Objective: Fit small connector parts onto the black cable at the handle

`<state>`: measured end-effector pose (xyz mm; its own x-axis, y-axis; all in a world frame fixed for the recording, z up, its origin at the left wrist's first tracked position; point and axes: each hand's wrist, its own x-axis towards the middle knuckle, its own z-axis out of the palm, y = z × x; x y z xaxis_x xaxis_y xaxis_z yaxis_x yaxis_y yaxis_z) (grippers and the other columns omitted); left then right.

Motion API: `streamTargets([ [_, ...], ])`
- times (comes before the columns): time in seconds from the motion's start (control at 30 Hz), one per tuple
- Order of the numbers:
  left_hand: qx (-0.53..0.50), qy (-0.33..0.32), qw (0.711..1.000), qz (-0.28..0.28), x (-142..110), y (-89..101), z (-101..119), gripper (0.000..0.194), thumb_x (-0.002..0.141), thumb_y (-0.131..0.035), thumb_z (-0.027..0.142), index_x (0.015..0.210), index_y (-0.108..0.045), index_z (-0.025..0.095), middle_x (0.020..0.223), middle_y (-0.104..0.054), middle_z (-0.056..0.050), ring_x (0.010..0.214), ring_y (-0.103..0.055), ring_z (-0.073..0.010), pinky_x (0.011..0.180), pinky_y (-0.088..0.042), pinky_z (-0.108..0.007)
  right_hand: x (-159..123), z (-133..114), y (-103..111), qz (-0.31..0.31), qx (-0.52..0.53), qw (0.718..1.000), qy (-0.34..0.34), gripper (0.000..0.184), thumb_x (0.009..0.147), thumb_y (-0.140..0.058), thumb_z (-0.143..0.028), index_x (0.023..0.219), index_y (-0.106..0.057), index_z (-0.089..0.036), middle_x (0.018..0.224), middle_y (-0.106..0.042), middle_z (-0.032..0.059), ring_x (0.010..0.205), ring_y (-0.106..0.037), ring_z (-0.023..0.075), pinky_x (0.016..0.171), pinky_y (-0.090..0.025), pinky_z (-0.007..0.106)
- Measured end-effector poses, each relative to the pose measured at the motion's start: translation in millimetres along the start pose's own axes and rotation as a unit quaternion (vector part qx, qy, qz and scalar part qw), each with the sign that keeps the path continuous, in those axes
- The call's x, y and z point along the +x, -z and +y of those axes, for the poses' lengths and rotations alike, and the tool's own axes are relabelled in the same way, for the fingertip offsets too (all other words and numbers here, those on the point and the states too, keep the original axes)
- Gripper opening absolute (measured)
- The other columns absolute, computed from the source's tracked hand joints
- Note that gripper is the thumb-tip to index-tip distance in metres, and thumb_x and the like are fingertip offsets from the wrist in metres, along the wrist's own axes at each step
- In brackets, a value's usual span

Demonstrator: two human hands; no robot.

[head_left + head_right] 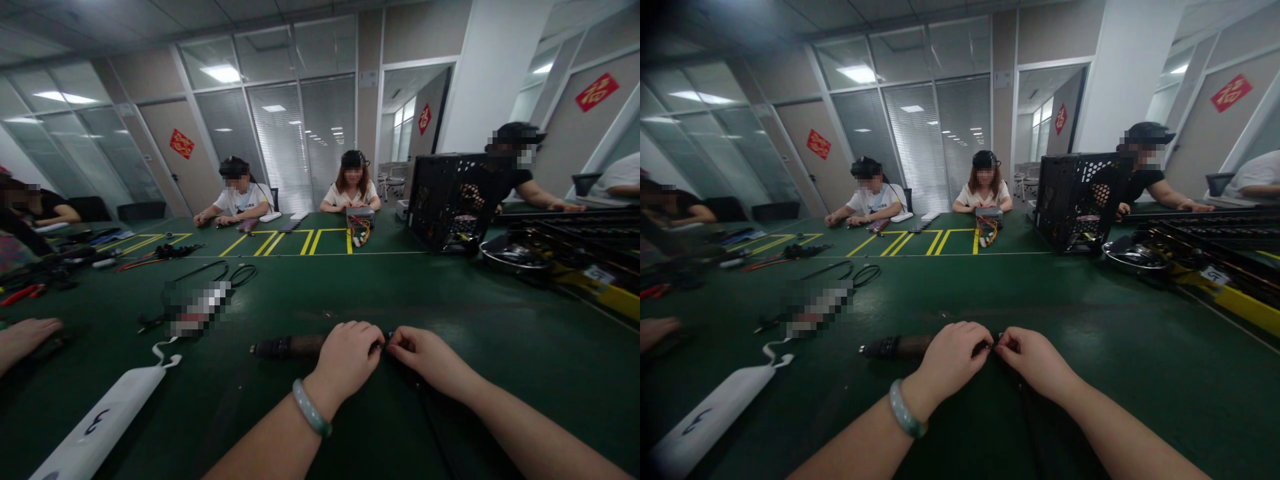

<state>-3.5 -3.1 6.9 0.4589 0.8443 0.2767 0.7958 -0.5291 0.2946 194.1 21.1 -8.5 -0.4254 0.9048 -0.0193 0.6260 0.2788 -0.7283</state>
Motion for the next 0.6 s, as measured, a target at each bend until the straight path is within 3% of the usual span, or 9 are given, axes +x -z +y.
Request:
streamTargets([
  [0.2,-0.007,0.023,1.000,0.004,0.5,-0.3,0.6,0.012,0.088,-0.060,0.029,0.098,-0.059,0.023,0.096,-0.063,0.000,0.091,-0.058,-0.0196,0.081,-0.043,-0.036,-0.6,1.0,2.1,-0.003,0.027,1.000,-0.006,0.021,0.089,-0.054,-0.038,0.084,-0.064,-0.020,0.075,-0.066,-0.0008,0.067,-0.059,0.0156,0.058,-0.041,0.022],
  [0.6,-0.009,0.003,1.000,0.005,-0.3,-0.6,0.2,0.012,0.087,-0.059,0.024,0.098,-0.060,0.023,0.099,-0.063,0.000,0.093,-0.057,-0.0196,0.084,-0.042,-0.035,0.9,3.4,-2.2,0.010,0.019,1.000,0.002,0.020,0.089,-0.054,-0.035,0.080,-0.061,-0.019,0.072,-0.063,-0.0006,0.065,-0.057,0.0149,0.057,-0.040,0.022],
])
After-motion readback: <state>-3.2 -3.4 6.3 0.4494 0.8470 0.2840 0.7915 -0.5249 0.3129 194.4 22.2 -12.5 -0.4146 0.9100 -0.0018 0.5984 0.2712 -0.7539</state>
